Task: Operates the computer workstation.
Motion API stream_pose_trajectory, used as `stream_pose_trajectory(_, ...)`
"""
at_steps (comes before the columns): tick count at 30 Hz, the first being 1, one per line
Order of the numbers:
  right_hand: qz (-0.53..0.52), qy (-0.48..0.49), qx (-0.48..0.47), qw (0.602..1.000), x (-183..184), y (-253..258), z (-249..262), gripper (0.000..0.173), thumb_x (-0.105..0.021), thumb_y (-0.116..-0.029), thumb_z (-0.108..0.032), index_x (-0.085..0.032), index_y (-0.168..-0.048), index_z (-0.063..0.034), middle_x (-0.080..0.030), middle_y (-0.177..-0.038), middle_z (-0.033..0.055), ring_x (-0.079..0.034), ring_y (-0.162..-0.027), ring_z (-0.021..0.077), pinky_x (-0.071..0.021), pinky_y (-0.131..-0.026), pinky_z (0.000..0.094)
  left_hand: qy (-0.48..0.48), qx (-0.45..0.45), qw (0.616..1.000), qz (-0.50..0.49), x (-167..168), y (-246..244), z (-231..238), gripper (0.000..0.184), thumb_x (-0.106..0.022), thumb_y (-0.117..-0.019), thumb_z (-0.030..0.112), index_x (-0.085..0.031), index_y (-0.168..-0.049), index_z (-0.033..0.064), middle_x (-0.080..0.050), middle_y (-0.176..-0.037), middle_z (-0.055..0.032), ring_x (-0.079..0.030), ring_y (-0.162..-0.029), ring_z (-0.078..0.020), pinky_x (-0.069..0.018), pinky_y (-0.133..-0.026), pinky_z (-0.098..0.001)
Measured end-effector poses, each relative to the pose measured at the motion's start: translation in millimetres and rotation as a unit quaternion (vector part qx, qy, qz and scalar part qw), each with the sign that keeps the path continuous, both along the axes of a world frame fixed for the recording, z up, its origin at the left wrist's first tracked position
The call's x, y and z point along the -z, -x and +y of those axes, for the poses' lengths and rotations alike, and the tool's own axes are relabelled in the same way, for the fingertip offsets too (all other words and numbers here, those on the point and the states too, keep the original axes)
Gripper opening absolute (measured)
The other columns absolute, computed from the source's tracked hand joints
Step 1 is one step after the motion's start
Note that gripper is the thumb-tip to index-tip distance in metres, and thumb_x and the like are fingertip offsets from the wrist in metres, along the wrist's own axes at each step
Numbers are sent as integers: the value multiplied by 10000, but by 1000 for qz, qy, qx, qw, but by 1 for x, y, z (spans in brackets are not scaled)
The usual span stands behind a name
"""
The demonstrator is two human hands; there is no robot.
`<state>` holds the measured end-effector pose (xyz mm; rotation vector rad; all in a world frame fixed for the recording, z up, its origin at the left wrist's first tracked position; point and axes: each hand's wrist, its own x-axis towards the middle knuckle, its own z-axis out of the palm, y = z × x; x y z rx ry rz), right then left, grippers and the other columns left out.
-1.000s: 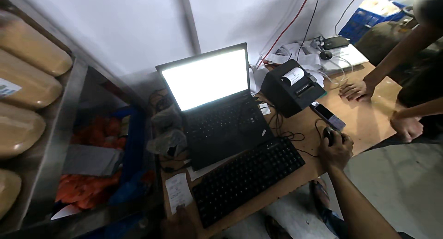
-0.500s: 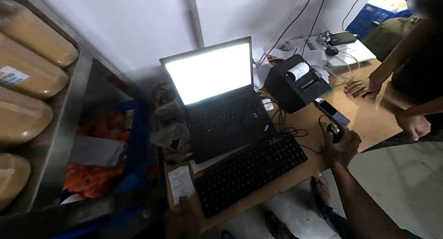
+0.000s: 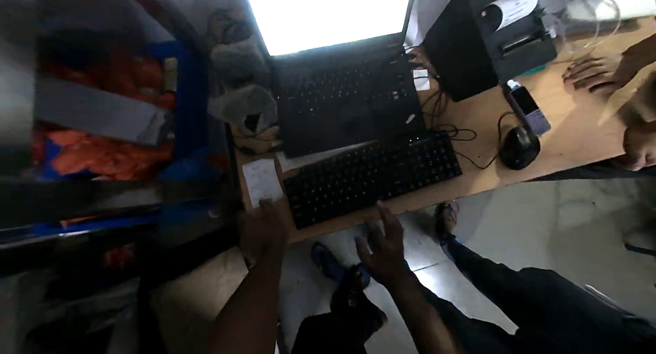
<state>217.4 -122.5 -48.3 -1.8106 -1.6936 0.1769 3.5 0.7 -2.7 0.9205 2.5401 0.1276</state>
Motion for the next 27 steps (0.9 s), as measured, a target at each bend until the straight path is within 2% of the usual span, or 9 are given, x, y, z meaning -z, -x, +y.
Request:
stream_pose_trajectory(3, 5, -13, -10, 1000, 4, 16, 12, 440, -570, -970, -490, -697, -1297, -226, -536, -1501, 177, -489, -1411, 338, -421, -1123, 541, -13, -3, 1000, 3, 3, 2, 0, 707, -383, -1075, 552, -479, -1447, -43, -628, -1296, -311, -629, -1198, -468, -494, -981, -649)
stream_pose_trajectory(6, -22, -2, -13, 1000, 1, 22, 26, 485, -533, -981, -512, -646, -1376, -254, -457, -1581, 157, -403, -1484, 337, -353, -1164, 580, 1, -23, 1000, 0, 4, 1, 3, 710, -376, -1072, 566, -469, -1474, -12, -633, -1309, -295, -620, -1225, -459, -484, -1001, -649)
stream_pose_trajectory(12, -52, 12, -16, 998, -1, 16, 42, 495, -494, -993, -530, -690, -1340, -237, -435, -1607, 137, -333, -1527, 328, -254, -1221, 574, 10, -16, 1000, 6, 3, 2, 3, 701, -363, -1075, 561, -465, -1482, -2, -639, -1303, -298, -625, -1211, -476, -484, -975, -669)
stream_pose_trajectory(15, -35, 5, 9, 999, -8, 5, 48, 501, -501, -998, -537, -681, -1328, -205, -456, -1581, 163, -363, -1507, 345, -281, -1204, 590, 4, -26, 1000, 10, 16, 5, 3, 712, -380, -1065, 576, -476, -1468, -2, -642, -1299, -290, -629, -1204, -467, -483, -971, -667)
stream_pose_trajectory(18, -54, 29, 29, 998, -12, -8, 62, 564, -503, -983, -530, -671, -1349, -135, -426, -1591, 212, -361, -1492, 424, -291, -1176, 642, 3, -29, 999, 23, 36, 14, -2, 764, -378, -1035, 647, -477, -1464, 23, -658, -1269, -267, -649, -1165, -451, -500, -944, -669)
stream_pose_trajectory(22, -70, 32, 6, 997, -15, -14, 77, 563, -497, -983, -552, -685, -1344, -163, -408, -1615, 171, -318, -1526, 376, -233, -1221, 609, 28, -12, 999, -15, -5, 2, 1, 731, -331, -1071, 587, -444, -1485, -5, -631, -1312, -296, -630, -1201, -473, -490, -963, -673)
stream_pose_trajectory(24, -65, 32, 2, 997, -20, -14, 80, 559, -508, -969, -542, -710, -1303, -142, -425, -1602, 182, -329, -1521, 382, -227, -1223, 615, 29, -5, 999, -15, -8, 2, 1, 738, -324, -1072, 587, -435, -1486, -14, -629, -1304, -300, -632, -1193, -472, -498, -956, -666)
stream_pose_trajectory(27, -44, 20, -2, 999, -26, -7, 77, 580, -503, -959, -537, -688, -1306, -111, -432, -1581, 218, -357, -1498, 399, -265, -1201, 608, 15, -16, 1000, -4, 1, 4, 3, 720, -391, -1053, 601, -501, -1435, 1, -660, -1253, -279, -651, -1162, -448, -514, -940, -645)
